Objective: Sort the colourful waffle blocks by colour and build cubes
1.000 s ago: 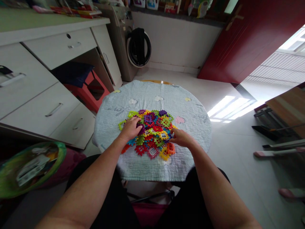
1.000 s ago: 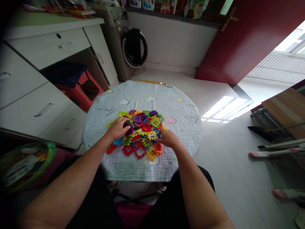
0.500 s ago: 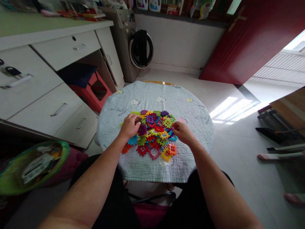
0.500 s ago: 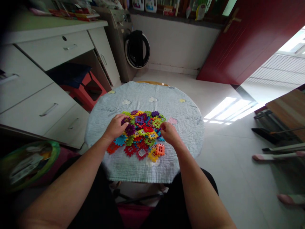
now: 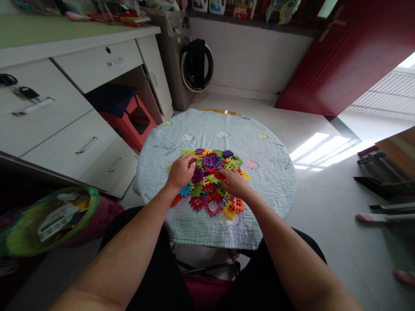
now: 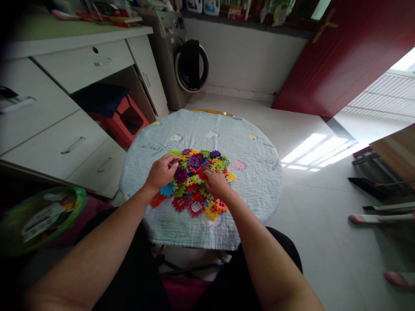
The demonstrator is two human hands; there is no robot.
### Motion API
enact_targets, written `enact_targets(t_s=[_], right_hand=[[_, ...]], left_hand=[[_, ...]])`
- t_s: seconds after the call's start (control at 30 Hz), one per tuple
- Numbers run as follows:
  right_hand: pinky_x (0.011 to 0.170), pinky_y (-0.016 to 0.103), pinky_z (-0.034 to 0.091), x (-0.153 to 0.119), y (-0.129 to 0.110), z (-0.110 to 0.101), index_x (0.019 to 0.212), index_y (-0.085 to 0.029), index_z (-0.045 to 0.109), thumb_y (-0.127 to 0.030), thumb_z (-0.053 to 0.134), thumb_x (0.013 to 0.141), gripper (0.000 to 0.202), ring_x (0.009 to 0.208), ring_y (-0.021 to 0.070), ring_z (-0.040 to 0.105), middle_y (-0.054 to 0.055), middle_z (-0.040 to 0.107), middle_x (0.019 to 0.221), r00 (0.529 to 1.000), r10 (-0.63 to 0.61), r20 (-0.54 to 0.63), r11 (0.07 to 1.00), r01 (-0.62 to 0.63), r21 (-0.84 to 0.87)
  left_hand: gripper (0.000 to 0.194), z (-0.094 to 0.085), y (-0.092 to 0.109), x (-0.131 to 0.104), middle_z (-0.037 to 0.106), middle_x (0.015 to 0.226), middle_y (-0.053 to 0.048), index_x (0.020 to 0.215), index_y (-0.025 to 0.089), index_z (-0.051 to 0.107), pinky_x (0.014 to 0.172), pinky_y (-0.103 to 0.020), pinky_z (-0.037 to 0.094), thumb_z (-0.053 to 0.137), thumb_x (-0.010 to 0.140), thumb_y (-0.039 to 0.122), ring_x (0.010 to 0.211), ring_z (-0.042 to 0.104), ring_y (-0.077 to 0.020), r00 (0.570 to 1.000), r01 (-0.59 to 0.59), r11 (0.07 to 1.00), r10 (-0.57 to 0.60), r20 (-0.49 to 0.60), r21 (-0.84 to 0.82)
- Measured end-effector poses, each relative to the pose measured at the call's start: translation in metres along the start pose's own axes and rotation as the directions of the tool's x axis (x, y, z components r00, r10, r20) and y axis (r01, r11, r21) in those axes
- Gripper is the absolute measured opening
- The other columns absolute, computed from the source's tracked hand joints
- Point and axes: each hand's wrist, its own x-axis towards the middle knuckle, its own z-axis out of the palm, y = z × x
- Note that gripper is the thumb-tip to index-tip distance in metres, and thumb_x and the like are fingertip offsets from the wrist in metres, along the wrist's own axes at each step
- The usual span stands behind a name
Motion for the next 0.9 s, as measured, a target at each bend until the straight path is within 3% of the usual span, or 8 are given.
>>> enact_targets(t_s=[0.17,0.3,0.47,0.57,0.77,0.9], right_hand=[[0.082,0.031,0.038,-0.002,0.002,-0.004,0.087,-0.019,0.059,-0.013,0.053,0.081,0.01,0.089,0.0198,0.054,0.007,0.062,0.092,0.997,0.077,-0.012,0.996,-0.078,-0.049],[0.083,0.031,0.035,-0.001,0.007,-0.002,0.08,-0.019,0.055,-0.015,0.055,0.078,0.005,0.086,0.0192,0.052,0.006,0.06,0.088,0.999,0.046,-0.021,0.999,-0.046,-0.026],[0.082,0.031,0.035,0.0,0.01,0.004,0.078,-0.02,0.052,-0.014,0.055,0.074,0.008,0.079,0.0182,0.05,0.003,0.058,0.079,1.0,0.02,0.003,1.0,-0.02,0.015],[0.082,0.032,0.036,0.0,0.013,0.004,0.082,-0.02,0.053,-0.016,0.058,0.071,0.012,0.085,0.0204,0.05,0.005,0.058,0.087,0.999,0.038,-0.028,0.998,-0.037,0.046],[0.092,0.038,0.038,-0.005,0.027,-0.019,0.122,-0.015,0.048,-0.019,0.062,0.069,0.055,0.103,0.0251,0.05,0.013,0.055,0.112,0.967,0.138,-0.215,0.985,-0.112,0.131],[0.088,0.037,0.041,-0.017,0.04,-0.039,0.117,-0.016,0.055,-0.025,0.063,0.071,0.047,0.096,0.0238,0.052,0.011,0.054,0.105,0.939,0.251,-0.236,0.966,-0.226,0.127]], left_hand=[[0.019,-0.005,0.003,-0.006,0.07,0.091,-0.005,0.087,0.018,0.067,0.085,-0.031,0.05,0.05,0.081,0.024,0.086,0.064,-0.0184,0.996,0.063,0.998,-0.065,-0.066,-0.032],[0.02,-0.013,0.005,-0.019,0.071,0.083,-0.003,0.086,0.018,0.067,0.074,-0.026,0.05,0.053,0.081,0.031,0.074,0.063,-0.0157,0.984,0.156,0.985,-0.161,-0.07,-0.076],[0.021,-0.022,0.002,-0.028,0.069,0.077,-0.001,0.085,0.017,0.067,0.068,-0.023,0.049,0.054,0.081,0.032,0.065,0.061,-0.013,0.966,0.218,0.968,-0.231,-0.112,-0.121],[0.02,-0.021,-0.001,-0.025,0.069,0.076,-0.001,0.084,0.016,0.067,0.066,-0.023,0.049,0.054,0.08,0.03,0.066,0.061,-0.0131,0.961,0.237,0.959,-0.254,-0.106,-0.153],[0.017,-0.012,0.003,-0.023,0.069,0.076,-0.002,0.083,0.017,0.066,0.066,-0.024,0.048,0.054,0.078,0.029,0.065,0.06,-0.0138,0.985,0.171,0.976,-0.172,0.005,-0.135],[0.013,-0.008,0.021,-0.039,0.067,0.076,-0.002,0.076,0.019,0.065,0.068,-0.026,0.046,0.055,0.08,0.026,0.069,0.06,-0.015,0.98,-0.031,0.999,0.038,0.195,-0.042]])
